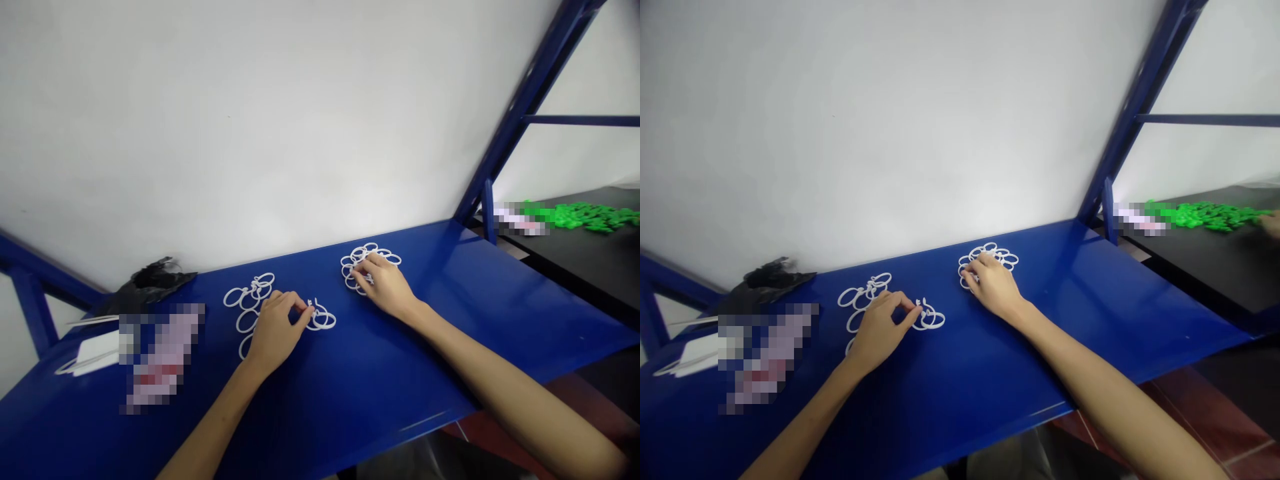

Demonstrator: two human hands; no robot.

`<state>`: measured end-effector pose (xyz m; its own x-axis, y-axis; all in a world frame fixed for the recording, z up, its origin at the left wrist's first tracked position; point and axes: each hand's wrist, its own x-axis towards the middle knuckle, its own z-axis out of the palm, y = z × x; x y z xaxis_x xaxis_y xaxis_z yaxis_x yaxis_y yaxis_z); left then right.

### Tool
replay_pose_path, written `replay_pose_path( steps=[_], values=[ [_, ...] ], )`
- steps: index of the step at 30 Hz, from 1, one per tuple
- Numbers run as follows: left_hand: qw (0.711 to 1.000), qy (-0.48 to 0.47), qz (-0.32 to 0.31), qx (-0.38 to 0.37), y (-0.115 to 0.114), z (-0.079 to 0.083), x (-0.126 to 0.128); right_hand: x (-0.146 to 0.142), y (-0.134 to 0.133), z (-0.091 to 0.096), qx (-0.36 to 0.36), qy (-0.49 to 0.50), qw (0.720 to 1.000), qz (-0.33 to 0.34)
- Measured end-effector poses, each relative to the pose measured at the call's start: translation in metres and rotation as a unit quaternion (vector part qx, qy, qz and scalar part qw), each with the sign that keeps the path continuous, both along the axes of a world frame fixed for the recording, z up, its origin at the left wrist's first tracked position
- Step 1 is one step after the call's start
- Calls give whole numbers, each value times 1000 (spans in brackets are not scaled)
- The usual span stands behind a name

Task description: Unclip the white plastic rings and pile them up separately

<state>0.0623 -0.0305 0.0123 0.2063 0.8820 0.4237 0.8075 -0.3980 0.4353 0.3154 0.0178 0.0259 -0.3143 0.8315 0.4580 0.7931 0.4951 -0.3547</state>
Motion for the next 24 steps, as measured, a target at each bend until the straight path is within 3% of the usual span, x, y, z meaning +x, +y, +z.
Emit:
replay_pose_path(
  steps=[4, 7, 13, 17, 24],
  values=[
    [999, -19, -11, 50, -4, 2, 5, -20, -25, 1, -52, 33, 988, 143],
    [997, -32, -28, 66, -8, 3, 10, -31, -36, -4, -92, 52, 975, 194],
    [997, -64, -47, -4, -13, 1, 16, -33, -36, -8, -125, 100, 968, 193],
    [996, -32, -44, -70, -15, -1, 19, -32, -36, -6, -118, 123, 967, 189],
    [992, -21, -61, -110, -20, -8, 25, -34, -41, -4, -130, 157, 957, 205]
  ],
)
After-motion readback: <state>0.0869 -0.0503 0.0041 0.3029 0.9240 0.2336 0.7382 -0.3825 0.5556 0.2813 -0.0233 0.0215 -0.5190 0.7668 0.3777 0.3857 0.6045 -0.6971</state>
